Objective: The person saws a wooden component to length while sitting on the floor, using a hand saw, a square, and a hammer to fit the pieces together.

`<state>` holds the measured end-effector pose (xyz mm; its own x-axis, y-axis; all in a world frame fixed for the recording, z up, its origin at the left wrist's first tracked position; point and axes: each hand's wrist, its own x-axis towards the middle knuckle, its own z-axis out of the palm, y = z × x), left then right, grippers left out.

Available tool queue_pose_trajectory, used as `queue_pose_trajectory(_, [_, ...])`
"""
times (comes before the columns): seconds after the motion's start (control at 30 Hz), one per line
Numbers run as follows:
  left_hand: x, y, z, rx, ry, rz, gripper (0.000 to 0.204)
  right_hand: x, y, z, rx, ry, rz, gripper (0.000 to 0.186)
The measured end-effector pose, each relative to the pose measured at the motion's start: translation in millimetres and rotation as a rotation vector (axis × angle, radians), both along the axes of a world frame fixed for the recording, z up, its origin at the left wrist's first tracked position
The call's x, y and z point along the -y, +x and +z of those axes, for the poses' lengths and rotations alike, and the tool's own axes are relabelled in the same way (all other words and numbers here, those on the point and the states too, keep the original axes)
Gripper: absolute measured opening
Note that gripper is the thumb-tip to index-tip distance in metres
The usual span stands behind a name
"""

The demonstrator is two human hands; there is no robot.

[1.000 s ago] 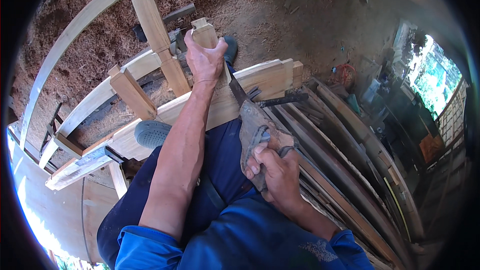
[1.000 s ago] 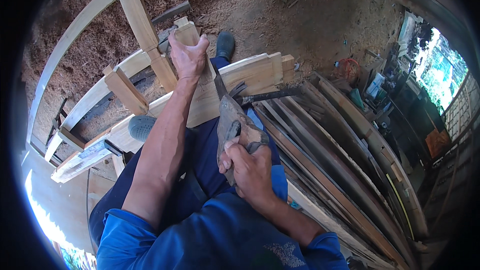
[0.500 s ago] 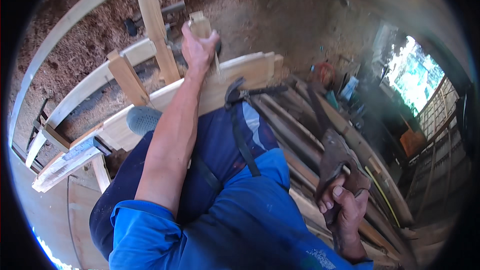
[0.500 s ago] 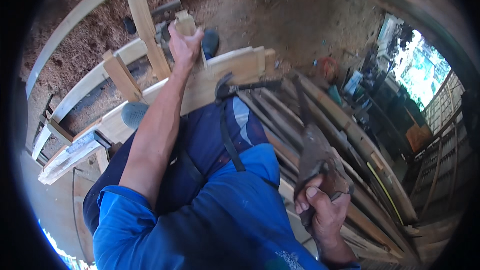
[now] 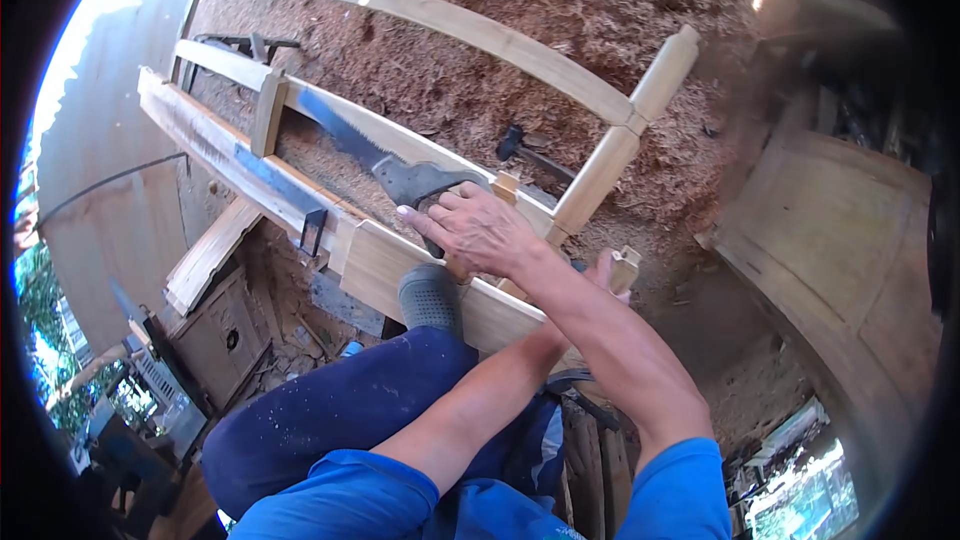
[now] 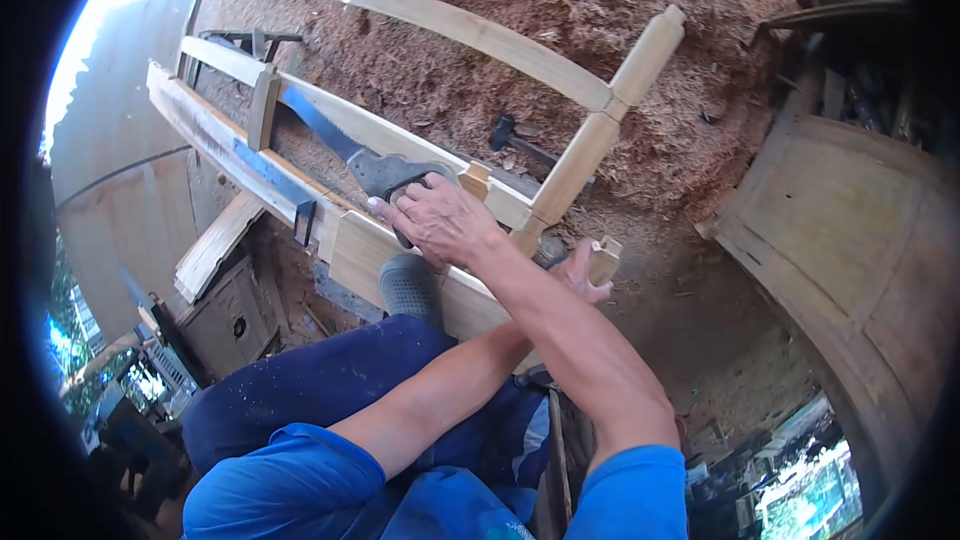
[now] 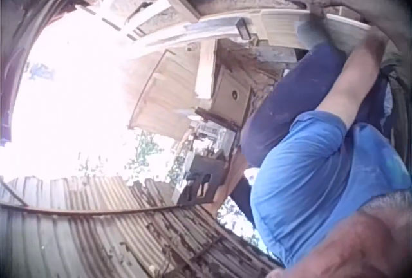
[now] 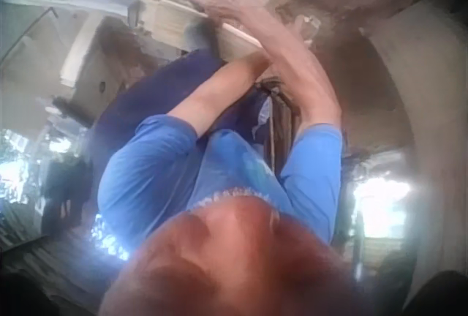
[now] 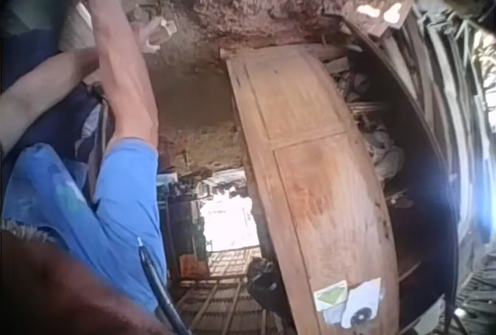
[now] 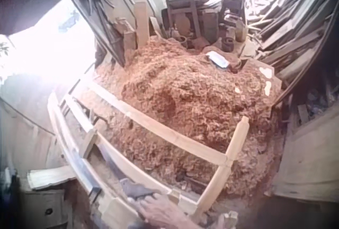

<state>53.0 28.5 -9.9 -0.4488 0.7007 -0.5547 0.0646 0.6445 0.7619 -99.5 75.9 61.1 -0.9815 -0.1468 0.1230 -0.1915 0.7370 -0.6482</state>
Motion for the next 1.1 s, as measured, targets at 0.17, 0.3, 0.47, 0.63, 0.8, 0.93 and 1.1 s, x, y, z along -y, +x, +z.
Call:
queue_pose_trajectory(0.17, [-26, 8, 8, 0.026, -0.009, -0.051, 0.073, 18, -38, -62, 0.009, 0.221, 0.207, 0.027])
queue_pose_trajectory(0.3, [-16, 1, 16, 0.08, -0.171, -0.028, 0.065, -1, 17, -10, -0.148, -0.228, -0.304, 0.021])
queue_pose_trajectory(0.47, [-24, -1, 13, 0.065, -0.231, -0.14, 0.063, 20, 295, 27, 0.428, -0.172, -1.086, 0.027])
queue_pose_trajectory(0.63, [-22, 1, 4, -0.025, -0.209, -0.203, 0.066, 114, 378, 19, 0.688, 0.045, -0.816, 0.038])
queue_pose_trajectory(0.8, [-17, -2, 0, -0.035, -0.155, -0.168, 0.071, 157, 444, 5, 0.876, 0.109, -0.77, 0.031])
queue_pose_trajectory(0.93, [-17, -2, 0, -0.12, -0.149, -0.21, 0.072, 78, 441, 21, 0.978, -0.112, -0.745, 0.031])
queue_pose_trajectory(1.1, [-23, 2, 10, -0.101, -0.206, -0.227, 0.072, -102, 361, 25, 0.758, -0.301, -1.012, 0.028])
